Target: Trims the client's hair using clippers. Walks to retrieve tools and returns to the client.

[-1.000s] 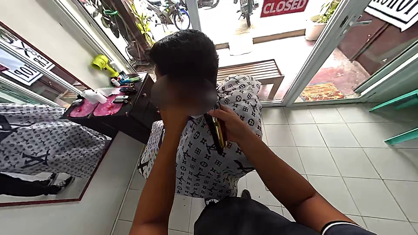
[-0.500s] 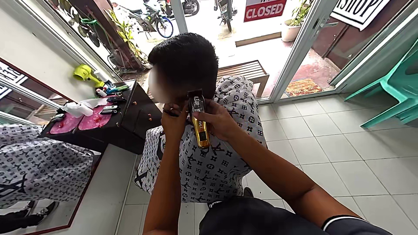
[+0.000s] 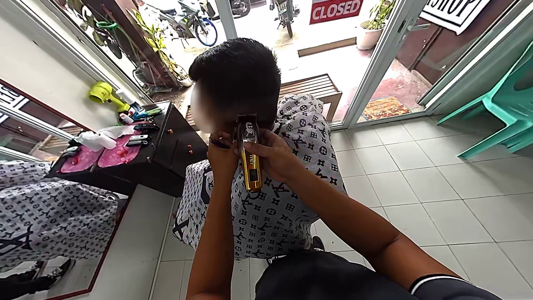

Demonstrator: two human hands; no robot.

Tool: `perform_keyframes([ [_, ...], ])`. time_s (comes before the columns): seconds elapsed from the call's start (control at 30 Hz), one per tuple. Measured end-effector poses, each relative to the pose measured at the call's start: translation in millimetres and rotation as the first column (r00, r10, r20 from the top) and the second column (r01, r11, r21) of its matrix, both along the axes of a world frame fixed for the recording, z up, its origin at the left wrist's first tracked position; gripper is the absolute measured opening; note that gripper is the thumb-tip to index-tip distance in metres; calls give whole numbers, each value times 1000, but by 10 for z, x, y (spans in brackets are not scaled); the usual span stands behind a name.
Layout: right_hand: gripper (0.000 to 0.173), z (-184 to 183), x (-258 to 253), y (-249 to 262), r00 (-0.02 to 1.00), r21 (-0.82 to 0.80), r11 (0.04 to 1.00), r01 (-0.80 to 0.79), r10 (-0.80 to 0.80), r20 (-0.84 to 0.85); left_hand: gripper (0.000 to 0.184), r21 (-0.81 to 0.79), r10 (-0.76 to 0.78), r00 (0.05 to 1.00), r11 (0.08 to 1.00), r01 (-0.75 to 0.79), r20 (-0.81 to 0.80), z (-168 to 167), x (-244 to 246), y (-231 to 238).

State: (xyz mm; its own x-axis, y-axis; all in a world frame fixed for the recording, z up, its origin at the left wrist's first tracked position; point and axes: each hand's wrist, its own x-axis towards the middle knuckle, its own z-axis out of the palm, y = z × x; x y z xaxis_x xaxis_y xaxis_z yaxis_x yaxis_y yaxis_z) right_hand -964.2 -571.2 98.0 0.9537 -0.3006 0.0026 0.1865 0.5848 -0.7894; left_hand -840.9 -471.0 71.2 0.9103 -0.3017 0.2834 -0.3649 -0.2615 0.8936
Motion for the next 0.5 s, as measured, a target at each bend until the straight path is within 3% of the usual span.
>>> perform_keyframes([
  [0.2, 49, -10, 17, 21, 1000, 29, 1000, -2, 2, -9, 35, 28, -5, 1000, 1000, 5, 1, 18, -12, 20],
  [0.37, 57, -72, -27, -2, 993, -19, 999, 50, -47, 107, 30, -12, -20, 1000, 1000, 20, -16, 3, -43, 21],
  [0.5, 32, -293, -230, -61, 993, 186, 980, -63, 81, -90, 35, -22, -30, 999, 999, 30, 21, -2, -23, 10],
])
